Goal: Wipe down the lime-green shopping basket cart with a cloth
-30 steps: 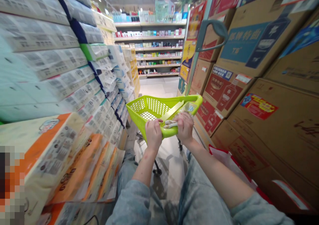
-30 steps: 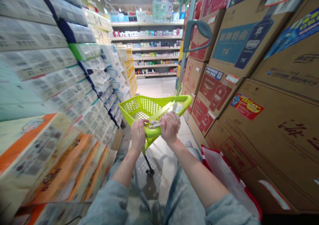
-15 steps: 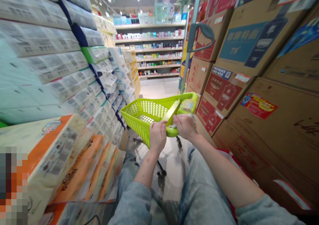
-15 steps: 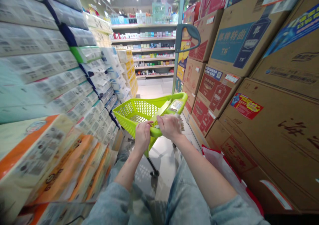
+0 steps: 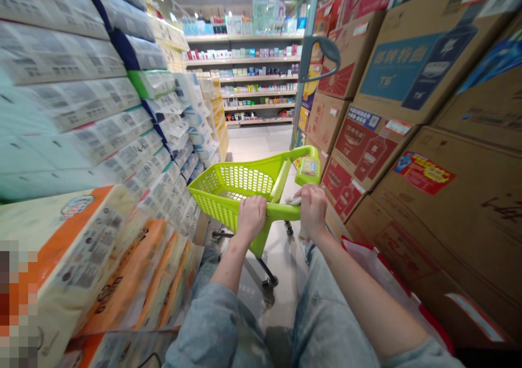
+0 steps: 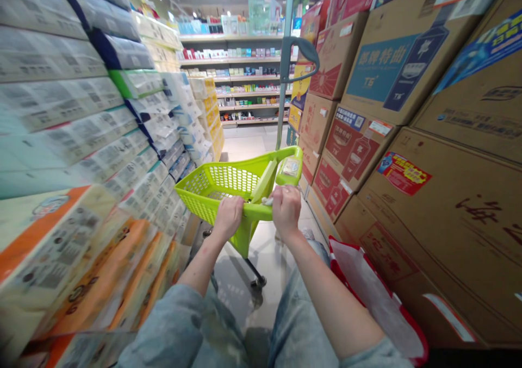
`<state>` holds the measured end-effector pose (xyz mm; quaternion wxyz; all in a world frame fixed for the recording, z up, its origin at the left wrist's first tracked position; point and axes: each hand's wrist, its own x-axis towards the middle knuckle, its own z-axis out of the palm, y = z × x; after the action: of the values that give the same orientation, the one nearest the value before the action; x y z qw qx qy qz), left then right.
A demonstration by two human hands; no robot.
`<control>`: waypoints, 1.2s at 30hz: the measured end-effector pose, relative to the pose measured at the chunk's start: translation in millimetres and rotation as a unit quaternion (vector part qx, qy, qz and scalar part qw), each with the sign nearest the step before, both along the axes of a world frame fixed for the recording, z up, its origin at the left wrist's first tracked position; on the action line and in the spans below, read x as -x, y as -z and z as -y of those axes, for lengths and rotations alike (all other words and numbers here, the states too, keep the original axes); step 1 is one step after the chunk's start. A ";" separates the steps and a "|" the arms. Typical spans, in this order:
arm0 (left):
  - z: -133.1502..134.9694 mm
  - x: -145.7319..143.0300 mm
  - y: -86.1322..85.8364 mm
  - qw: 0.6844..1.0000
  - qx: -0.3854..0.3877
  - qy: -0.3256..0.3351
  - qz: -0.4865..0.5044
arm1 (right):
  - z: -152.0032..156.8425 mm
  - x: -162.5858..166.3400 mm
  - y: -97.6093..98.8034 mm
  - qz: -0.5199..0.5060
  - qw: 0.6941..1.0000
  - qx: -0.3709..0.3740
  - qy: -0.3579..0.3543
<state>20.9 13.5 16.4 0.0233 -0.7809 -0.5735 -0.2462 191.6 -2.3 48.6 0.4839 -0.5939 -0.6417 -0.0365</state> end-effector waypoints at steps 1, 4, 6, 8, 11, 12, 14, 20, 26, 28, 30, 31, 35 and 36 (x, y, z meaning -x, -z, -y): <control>1.2 -2.3 0.3 1.000 -0.001 -0.004 -0.005 | 6.3 4.9 5.3 0.022 0.999 -0.028 0.026; 4.6 -6.7 1.0 1.000 -0.006 -0.007 -0.017 | 19.3 13.1 12.5 0.122 0.988 -0.056 0.073; 6.2 -8.0 2.0 1.000 -0.010 -0.005 -0.017 | 20.0 12.1 8.4 0.195 0.977 -0.039 0.072; 7.0 -8.9 3.1 1.000 -0.016 -0.003 -0.016 | 15.1 8.6 -1.3 0.255 0.966 -0.001 0.051; 7.1 -10.6 4.0 1.000 -0.023 0.000 -0.012 | 3.4 6.0 -19.0 0.312 0.945 0.090 0.037; 7.1 -11.2 4.0 1.000 -0.022 0.003 -0.010 | -0.3 6.4 -24.1 0.324 0.938 0.119 0.042; 6.9 -12.5 3.6 1.000 -0.017 0.008 -0.006 | -6.6 8.5 -31.6 0.334 0.927 0.161 0.061; 5.3 -16.6 1.0 1.000 0.004 0.011 0.008 | -12.4 11.6 -34.2 0.281 0.935 0.188 0.106; 2.9 -20.4 0.4 0.999 0.016 0.014 0.028 | 1.7 17.2 -24.4 0.257 0.957 0.115 0.071; 2.6 -20.5 0.9 0.999 0.014 0.019 0.028 | 8.1 18.0 -21.1 0.270 0.958 0.088 0.040; 2.6 -20.2 1.3 0.999 0.012 0.023 0.027 | 13.9 16.5 -18.9 0.281 0.957 0.077 0.005; 2.7 -20.0 1.2 0.999 0.012 0.024 0.028 | 16.5 15.0 -18.2 0.284 0.956 0.074 -0.014; 3.2 -20.0 0.4 0.999 0.015 0.025 0.024 | 25.8 6.7 -15.1 0.296 0.951 0.042 -0.084; 3.3 -20.1 0.3 0.999 0.015 0.025 0.021 | 27.6 4.2 -13.7 0.294 0.950 0.030 -0.098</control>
<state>41.0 10.2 16.1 -0.0065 -0.7897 -0.5582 -0.2544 187.4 -30.0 62.3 0.2569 -0.5057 -0.8111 -0.1426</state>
